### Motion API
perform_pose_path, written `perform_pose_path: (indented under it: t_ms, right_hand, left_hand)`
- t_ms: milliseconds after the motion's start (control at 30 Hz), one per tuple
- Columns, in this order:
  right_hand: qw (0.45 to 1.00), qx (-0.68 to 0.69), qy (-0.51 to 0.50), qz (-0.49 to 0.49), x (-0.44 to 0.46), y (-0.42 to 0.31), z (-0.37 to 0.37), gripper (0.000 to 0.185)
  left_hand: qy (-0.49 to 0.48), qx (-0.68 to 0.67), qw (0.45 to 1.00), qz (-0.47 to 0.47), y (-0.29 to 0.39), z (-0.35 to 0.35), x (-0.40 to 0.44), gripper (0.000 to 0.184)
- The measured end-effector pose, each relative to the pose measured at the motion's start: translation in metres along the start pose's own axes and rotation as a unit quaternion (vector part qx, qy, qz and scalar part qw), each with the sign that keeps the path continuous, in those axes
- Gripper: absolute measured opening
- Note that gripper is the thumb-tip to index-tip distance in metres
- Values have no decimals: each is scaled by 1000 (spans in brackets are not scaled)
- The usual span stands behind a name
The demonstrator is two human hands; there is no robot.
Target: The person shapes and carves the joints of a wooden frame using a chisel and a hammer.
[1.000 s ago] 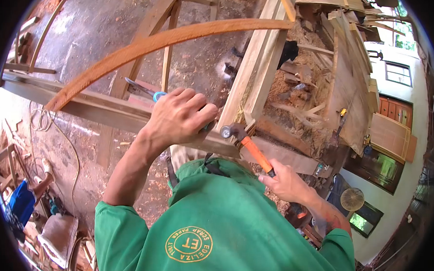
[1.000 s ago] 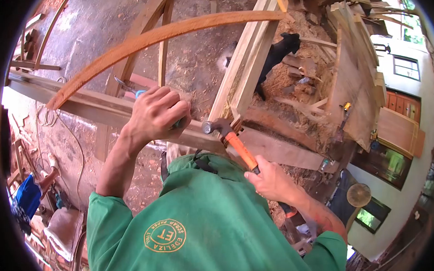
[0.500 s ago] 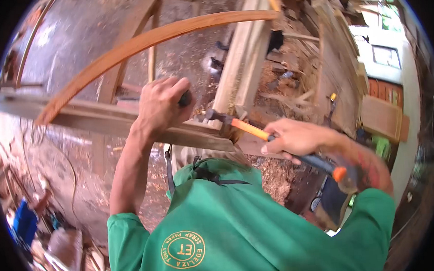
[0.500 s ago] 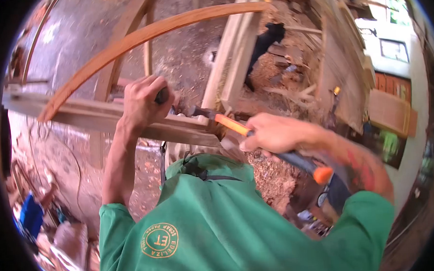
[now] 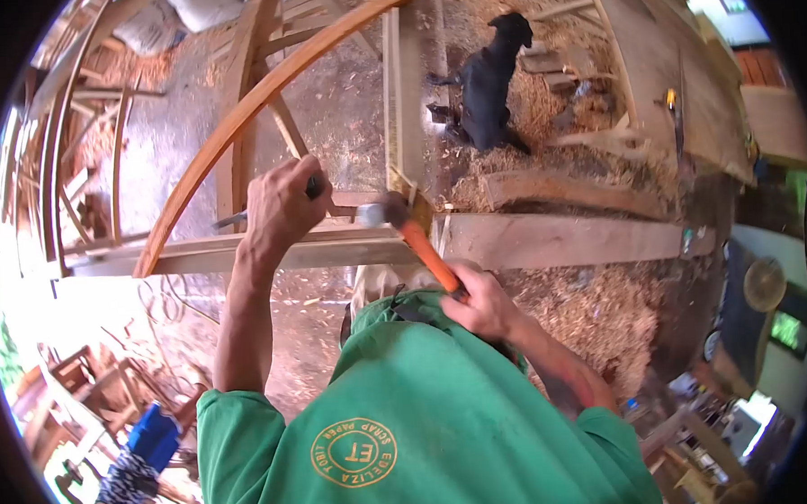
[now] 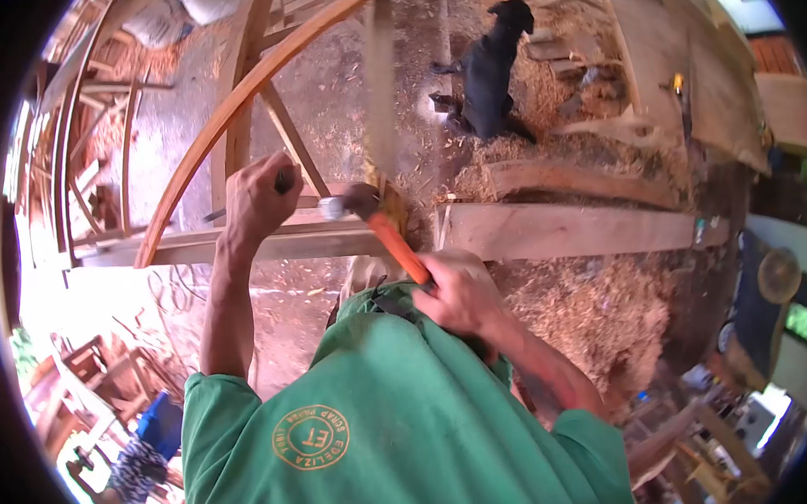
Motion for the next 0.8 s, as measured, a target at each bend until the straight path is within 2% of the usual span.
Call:
perform_pose_path:
  t_ms: [33, 67, 133, 167, 233, 267, 300, 333, 367, 433, 500, 533, 600, 633, 700, 800]
  right_hand:
    - [999, 23, 11, -44, 13, -1, 5, 42]
    - [997, 56, 7, -44, 29, -10, 4, 43]
    - [986, 94, 53, -124, 40, -23, -6, 36]
    - [981, 107, 70, -148, 38, -31, -13, 33]
    - [976, 108, 105, -161, 13, -28, -41, 27]
    - [970, 124, 137, -159, -4, -18, -59, 20]
    - [965, 217, 135, -54, -22, 9, -67, 19]
    - [974, 130, 171, -75, -40, 26, -92, 13]
    - [962, 159, 216, -61, -60, 59, -103, 10]
    - [952, 147, 266, 18, -112, 139, -123, 12]
    - [943, 120, 304, 65, -166, 177, -138, 11]
    - [937, 104, 319, 100, -198, 202, -140, 11]
    - [943, 36, 307, 126, -262, 254, -134, 11]
    - [943, 35, 304, 127, -285, 266, -125, 11]
    - [925, 8, 340, 169, -334, 280, -120, 12]
    - [918, -11, 338, 208, -373, 267, -107, 12]
  left_hand:
    - [-6, 25, 1000, 1, 9, -1, 6, 9]
    - [-18, 17, 1000, -3, 15, -3, 13, 10]
    - [-40, 22, 998, -45, 9, -8, 33, 15]
    - [-8, 13, 999, -41, 16, -23, 37, 16]
    - [-1, 48, 997, -59, 32, -36, 34, 18]
    - [-27, 78, 996, -28, 50, -30, 29, 18]
    - [-54, 108, 993, -4, 68, -20, 21, 19]
    - [-104, 83, 991, -7, 77, 2, 14, 32]
    - [-120, 127, 984, -12, 87, 18, 7, 40]
    - [-150, 164, 974, -44, 115, 41, 0, 49]
    - [-208, 178, 953, -130, 120, 62, -1, 52]
    - [-206, 180, 953, -130, 128, 64, 2, 52]
    - [-218, 221, 924, -226, 123, 71, 1, 48]
    - [-219, 220, 923, -228, 124, 79, 2, 48]
    - [-145, 206, 942, -220, 124, 80, 7, 36]
    - [-108, 212, 947, -215, 121, 89, 3, 27]
Point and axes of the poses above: each hand's wrist, its own x-axis towards the middle knuckle, its own z-axis out of the palm, y = z × x, the point moved 10 cm from there along x, towards the middle knuckle, and after that the axes turned 15 degrees about -z, right-handed, at the moved point
